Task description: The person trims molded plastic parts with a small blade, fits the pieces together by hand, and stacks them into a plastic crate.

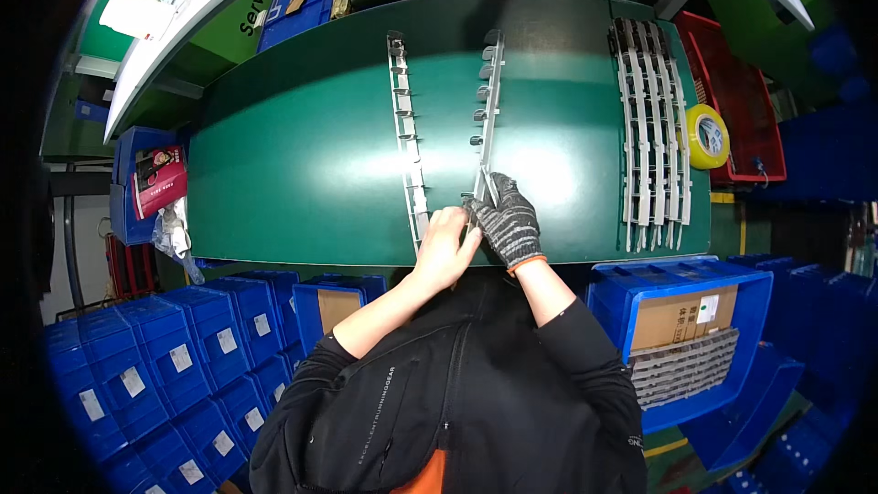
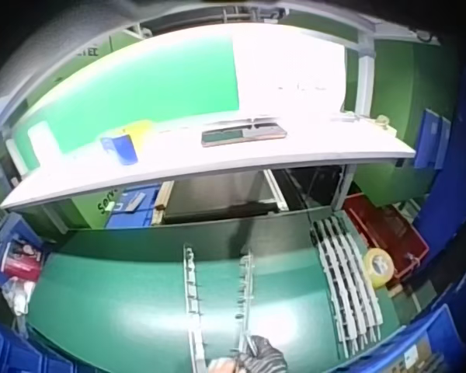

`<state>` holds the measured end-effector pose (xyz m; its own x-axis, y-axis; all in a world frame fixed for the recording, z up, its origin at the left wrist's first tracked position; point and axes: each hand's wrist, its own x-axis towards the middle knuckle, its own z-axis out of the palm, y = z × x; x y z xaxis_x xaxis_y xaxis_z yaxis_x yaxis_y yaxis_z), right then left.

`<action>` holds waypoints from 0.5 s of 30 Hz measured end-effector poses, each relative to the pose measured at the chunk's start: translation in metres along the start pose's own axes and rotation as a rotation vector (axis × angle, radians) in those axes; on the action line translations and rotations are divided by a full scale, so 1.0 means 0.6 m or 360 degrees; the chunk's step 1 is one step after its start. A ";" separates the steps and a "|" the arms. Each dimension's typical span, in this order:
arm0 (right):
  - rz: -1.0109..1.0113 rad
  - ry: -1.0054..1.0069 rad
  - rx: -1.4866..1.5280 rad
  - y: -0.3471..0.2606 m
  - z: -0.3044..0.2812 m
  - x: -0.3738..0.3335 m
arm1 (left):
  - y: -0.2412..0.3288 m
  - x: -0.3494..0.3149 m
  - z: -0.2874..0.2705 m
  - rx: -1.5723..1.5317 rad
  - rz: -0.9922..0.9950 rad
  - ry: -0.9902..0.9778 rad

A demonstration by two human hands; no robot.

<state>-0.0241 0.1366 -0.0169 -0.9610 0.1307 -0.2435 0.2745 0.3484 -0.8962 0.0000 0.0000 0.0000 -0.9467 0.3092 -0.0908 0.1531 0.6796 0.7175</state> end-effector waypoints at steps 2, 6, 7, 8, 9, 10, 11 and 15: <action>-0.0038 0.0012 -0.0170 0.000 -0.001 -0.005 | -0.002 -0.010 -0.003 -0.0001 0.0108 0.0127; -0.0029 0.0151 -0.0268 0.057 0.008 0.028 | -0.077 0.021 -0.044 0.0301 -0.0114 0.0729; -0.0075 0.0208 -0.0314 0.067 0.008 0.030 | -0.110 0.026 -0.040 0.0345 -0.0209 0.0799; -0.0037 0.0186 -0.0310 0.067 0.012 0.031 | -0.135 0.031 -0.038 0.0264 -0.0429 0.0737; 0.0005 0.0170 -0.0308 0.067 0.017 0.032 | -0.158 0.031 -0.038 0.0268 -0.0433 0.0738; 0.0005 0.0167 -0.0309 0.068 0.019 0.033 | -0.171 0.033 -0.038 0.0208 -0.0472 0.0620; -0.0098 0.0194 -0.0280 0.069 0.022 0.033 | -0.183 0.034 -0.035 0.0147 -0.0511 0.0503; -0.0135 0.0037 -0.0019 0.033 0.004 0.021 | -0.159 0.040 -0.048 -0.1099 -0.0649 0.0339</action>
<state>-0.0311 0.1429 -0.0388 -0.9799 0.1216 -0.1583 0.1928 0.3703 -0.9087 -0.0457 -0.0765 -0.0509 -0.9342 -0.0528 -0.3528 -0.3567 0.1284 0.9254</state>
